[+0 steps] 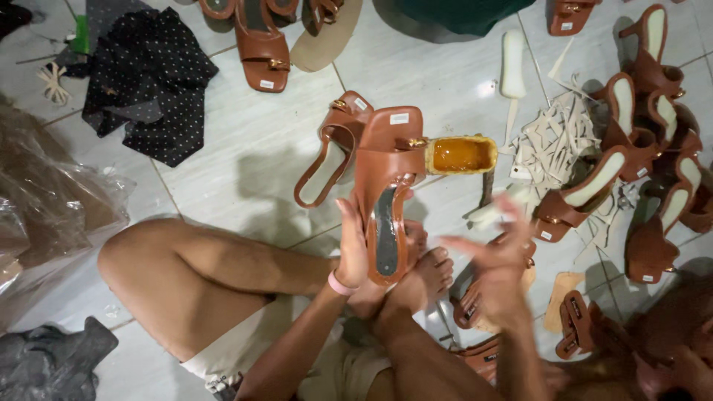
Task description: The person sits on the floor and assembles brown sandals by inserting white insoles into the shoe uppers. They press the insoles into place and handle multiple pairs of sandals and loose insoles scattered around them.
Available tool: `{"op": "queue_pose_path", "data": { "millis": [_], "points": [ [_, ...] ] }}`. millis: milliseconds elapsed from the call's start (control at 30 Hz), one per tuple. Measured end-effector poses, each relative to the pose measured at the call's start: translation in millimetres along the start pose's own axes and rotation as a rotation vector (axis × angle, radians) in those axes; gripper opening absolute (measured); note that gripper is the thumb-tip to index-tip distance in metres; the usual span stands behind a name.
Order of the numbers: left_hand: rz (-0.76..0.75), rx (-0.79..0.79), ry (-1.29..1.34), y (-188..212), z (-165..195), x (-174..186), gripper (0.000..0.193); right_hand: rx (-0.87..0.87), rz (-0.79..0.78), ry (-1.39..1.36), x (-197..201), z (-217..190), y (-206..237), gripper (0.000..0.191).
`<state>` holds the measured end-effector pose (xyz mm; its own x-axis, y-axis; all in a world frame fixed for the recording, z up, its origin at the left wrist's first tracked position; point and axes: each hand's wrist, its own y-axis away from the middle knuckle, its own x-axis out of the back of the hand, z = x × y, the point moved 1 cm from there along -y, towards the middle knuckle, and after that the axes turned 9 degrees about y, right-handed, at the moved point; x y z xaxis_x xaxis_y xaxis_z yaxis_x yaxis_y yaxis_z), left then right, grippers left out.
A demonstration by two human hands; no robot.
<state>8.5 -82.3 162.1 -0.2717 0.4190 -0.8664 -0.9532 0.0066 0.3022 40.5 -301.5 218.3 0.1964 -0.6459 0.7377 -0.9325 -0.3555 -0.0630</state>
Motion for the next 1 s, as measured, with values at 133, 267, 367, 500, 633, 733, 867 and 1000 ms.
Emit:
{"op": "queue_pose_path", "data": {
  "millis": [133, 267, 367, 500, 633, 733, 867, 1000],
  "points": [
    [-0.081, 0.086, 0.262, 8, -2, -4, 0.105, 0.238, -0.103, 0.145, -26, -43, -2, 0.069],
    [-0.079, -0.092, 0.161, 14, 1, -13, 0.082, 0.289, -0.086, 0.236, -34, -58, -15, 0.059],
    [-0.047, -0.140, 0.055, 13, 6, -19, 0.080, 0.317, 0.002, 0.438, -39, -62, -24, 0.050],
    [-0.150, -0.216, -0.128, 16, 12, -22, 0.080, 0.339, 0.040, 0.536, -42, -62, -40, 0.041],
    [-0.077, -0.150, -0.006, 12, 7, -16, 0.083, 0.365, 0.049, 0.491, -41, -61, -29, 0.040],
    [-0.033, -0.092, 0.010, 1, 10, -2, 0.095, 0.448, 0.034, 0.568, -41, -66, 3, 0.040],
    [-0.078, -0.086, 0.047, -9, 16, 11, 0.108, 0.576, 0.137, 0.664, -45, -62, 13, 0.046],
    [0.017, -0.104, -0.013, -6, 13, 3, 0.098, 0.439, 0.145, 0.640, -45, -56, -4, 0.047]
  ]
}}
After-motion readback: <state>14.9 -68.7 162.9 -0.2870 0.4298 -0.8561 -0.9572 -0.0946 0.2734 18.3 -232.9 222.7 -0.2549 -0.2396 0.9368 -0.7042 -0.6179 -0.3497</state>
